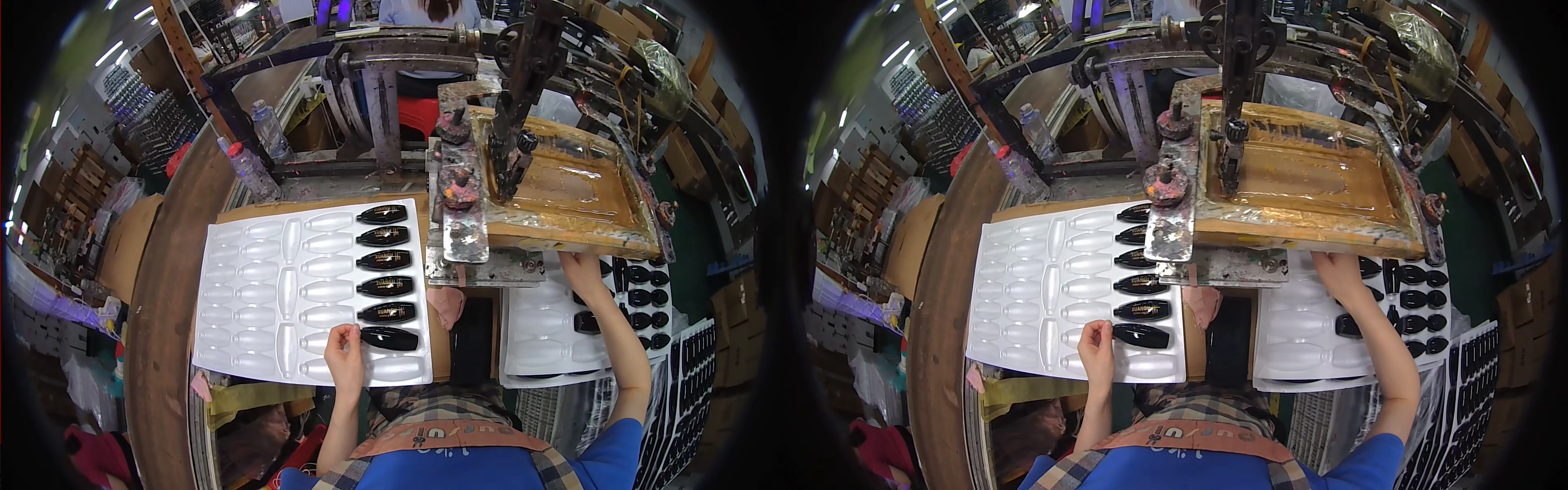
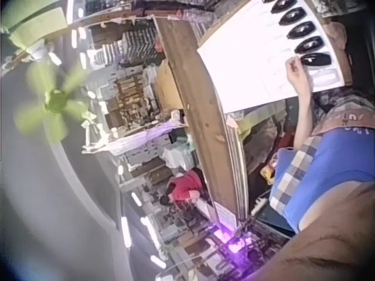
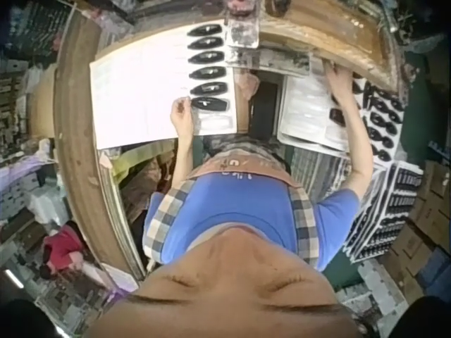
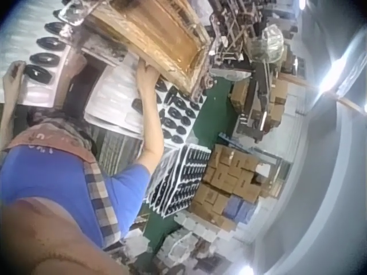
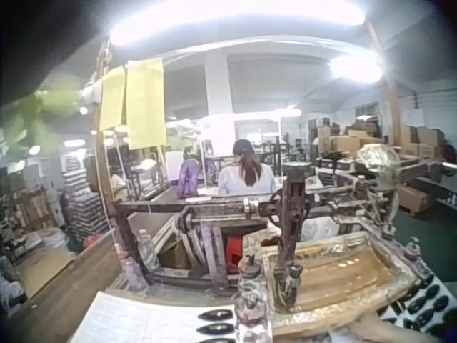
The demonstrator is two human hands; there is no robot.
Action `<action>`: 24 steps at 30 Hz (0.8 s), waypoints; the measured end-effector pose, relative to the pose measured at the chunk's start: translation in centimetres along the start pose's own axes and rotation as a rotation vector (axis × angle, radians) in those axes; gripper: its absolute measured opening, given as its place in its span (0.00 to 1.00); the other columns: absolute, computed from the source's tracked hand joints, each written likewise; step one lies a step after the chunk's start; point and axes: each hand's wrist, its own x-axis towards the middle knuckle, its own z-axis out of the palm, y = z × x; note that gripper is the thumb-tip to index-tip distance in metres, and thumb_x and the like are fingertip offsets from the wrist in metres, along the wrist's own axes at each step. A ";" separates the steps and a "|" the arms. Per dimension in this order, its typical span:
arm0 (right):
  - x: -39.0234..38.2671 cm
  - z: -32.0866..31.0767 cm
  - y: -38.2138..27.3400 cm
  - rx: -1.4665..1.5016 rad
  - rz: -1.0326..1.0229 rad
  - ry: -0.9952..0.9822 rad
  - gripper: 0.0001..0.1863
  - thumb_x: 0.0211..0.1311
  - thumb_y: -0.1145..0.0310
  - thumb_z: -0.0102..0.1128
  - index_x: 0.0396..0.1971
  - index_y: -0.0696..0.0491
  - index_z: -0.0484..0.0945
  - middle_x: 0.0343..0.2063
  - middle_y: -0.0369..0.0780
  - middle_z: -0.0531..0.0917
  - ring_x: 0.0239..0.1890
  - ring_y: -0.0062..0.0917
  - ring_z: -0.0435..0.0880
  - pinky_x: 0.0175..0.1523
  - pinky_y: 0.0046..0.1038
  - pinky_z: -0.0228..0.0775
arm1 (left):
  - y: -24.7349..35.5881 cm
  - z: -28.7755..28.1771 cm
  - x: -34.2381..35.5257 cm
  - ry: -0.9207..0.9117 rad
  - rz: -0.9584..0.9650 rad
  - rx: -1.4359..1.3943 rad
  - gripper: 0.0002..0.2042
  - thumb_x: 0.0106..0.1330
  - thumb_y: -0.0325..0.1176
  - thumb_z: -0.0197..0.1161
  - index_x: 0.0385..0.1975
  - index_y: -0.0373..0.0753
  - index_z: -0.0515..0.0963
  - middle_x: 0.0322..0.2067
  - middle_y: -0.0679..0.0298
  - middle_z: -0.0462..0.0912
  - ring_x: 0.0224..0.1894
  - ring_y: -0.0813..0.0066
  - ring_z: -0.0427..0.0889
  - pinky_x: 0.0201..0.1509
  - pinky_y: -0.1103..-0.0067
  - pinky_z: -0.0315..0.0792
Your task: Using a manual silk screen printing machine to apply a logo to plastic components.
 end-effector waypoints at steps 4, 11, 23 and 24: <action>0.4 0.8 2.2 -0.123 -0.054 -0.016 0.12 0.52 0.72 0.48 0.37 0.60 0.71 0.35 0.47 0.76 0.42 0.38 0.73 0.48 0.33 0.62 | 0.4 0.4 -0.6 0.016 -0.004 0.171 0.10 0.59 0.32 0.56 0.24 0.31 0.70 0.18 0.64 0.71 0.23 0.81 0.67 0.29 0.84 0.63; 2.9 1.1 7.2 -0.534 -0.351 -0.045 0.14 0.52 0.72 0.50 0.40 0.57 0.70 0.37 0.47 0.76 0.43 0.41 0.72 0.48 0.36 0.62 | 1.0 -0.1 -0.4 -0.056 0.107 0.573 0.12 0.57 0.31 0.56 0.16 0.31 0.69 0.15 0.55 0.70 0.20 0.65 0.69 0.25 0.74 0.61; 9.8 1.6 4.3 -0.416 -0.059 -0.106 0.16 0.52 0.70 0.52 0.43 0.56 0.69 0.40 0.45 0.76 0.45 0.37 0.72 0.49 0.34 0.63 | 4.7 1.2 1.4 0.037 0.516 0.468 0.03 0.53 0.23 0.57 0.25 0.32 0.71 0.24 0.56 0.72 0.29 0.60 0.71 0.34 0.73 0.65; 9.4 1.8 4.0 -0.410 -0.094 -0.106 0.17 0.52 0.70 0.52 0.43 0.56 0.69 0.40 0.44 0.75 0.45 0.36 0.72 0.50 0.34 0.62 | 6.2 2.1 2.2 0.001 0.593 0.420 0.03 0.53 0.23 0.57 0.25 0.32 0.71 0.25 0.56 0.73 0.29 0.59 0.71 0.35 0.72 0.65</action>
